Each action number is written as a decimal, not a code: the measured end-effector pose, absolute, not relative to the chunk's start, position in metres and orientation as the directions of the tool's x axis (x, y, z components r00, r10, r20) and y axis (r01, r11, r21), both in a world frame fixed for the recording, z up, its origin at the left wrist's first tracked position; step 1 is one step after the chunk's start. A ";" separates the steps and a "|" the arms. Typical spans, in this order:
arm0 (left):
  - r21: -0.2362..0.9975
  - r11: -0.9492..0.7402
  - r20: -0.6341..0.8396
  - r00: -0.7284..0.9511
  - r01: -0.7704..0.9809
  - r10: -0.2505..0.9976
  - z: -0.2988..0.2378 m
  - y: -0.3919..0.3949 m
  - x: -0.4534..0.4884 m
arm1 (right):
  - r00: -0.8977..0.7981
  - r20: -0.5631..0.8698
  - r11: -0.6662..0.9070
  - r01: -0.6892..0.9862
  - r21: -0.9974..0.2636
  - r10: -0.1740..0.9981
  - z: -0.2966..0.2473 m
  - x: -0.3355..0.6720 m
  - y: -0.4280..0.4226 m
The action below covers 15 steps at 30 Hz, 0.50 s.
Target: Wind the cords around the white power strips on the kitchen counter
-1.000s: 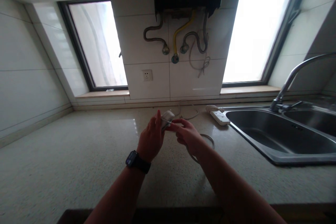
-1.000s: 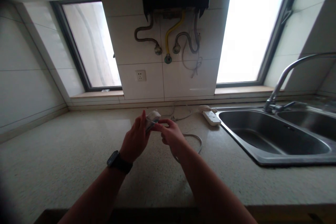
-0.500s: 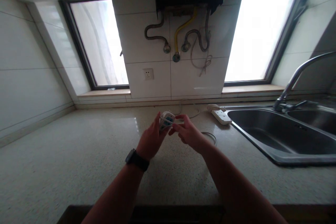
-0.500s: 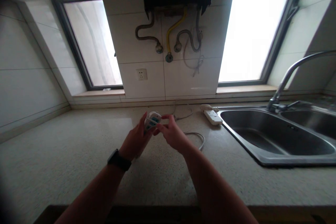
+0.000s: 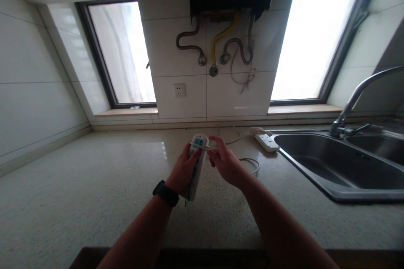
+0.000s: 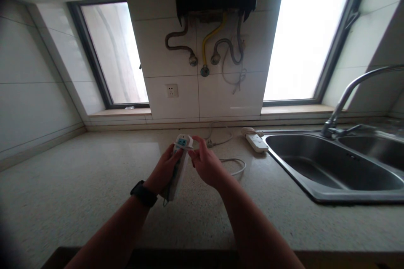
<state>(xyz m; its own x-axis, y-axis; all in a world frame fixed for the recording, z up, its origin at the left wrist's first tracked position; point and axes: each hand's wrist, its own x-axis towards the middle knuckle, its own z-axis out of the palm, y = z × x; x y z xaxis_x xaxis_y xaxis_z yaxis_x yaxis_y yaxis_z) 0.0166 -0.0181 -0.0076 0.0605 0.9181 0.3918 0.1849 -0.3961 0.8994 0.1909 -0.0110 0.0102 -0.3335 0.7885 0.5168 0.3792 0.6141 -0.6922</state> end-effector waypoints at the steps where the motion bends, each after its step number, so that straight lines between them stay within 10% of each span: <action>1: 0.910 -0.385 0.380 0.063 0.153 0.923 -0.007 -0.019 0.016 | -0.339 0.522 0.621 0.377 -0.687 0.783 0.011 0.193 -0.010; 15: 0.985 -0.016 0.076 0.357 -0.170 0.931 0.004 -0.041 0.014 | -0.538 0.423 0.463 -0.067 -0.884 0.729 0.005 0.220 0.010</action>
<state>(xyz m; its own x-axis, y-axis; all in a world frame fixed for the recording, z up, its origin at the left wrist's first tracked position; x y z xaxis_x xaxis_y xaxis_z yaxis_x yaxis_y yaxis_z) 0.0138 -0.0412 0.0038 0.3567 0.9311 0.0764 -0.1696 -0.0159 0.9854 0.2196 0.0100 0.0049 -0.5379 0.7292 0.4230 -0.0675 0.4629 -0.8839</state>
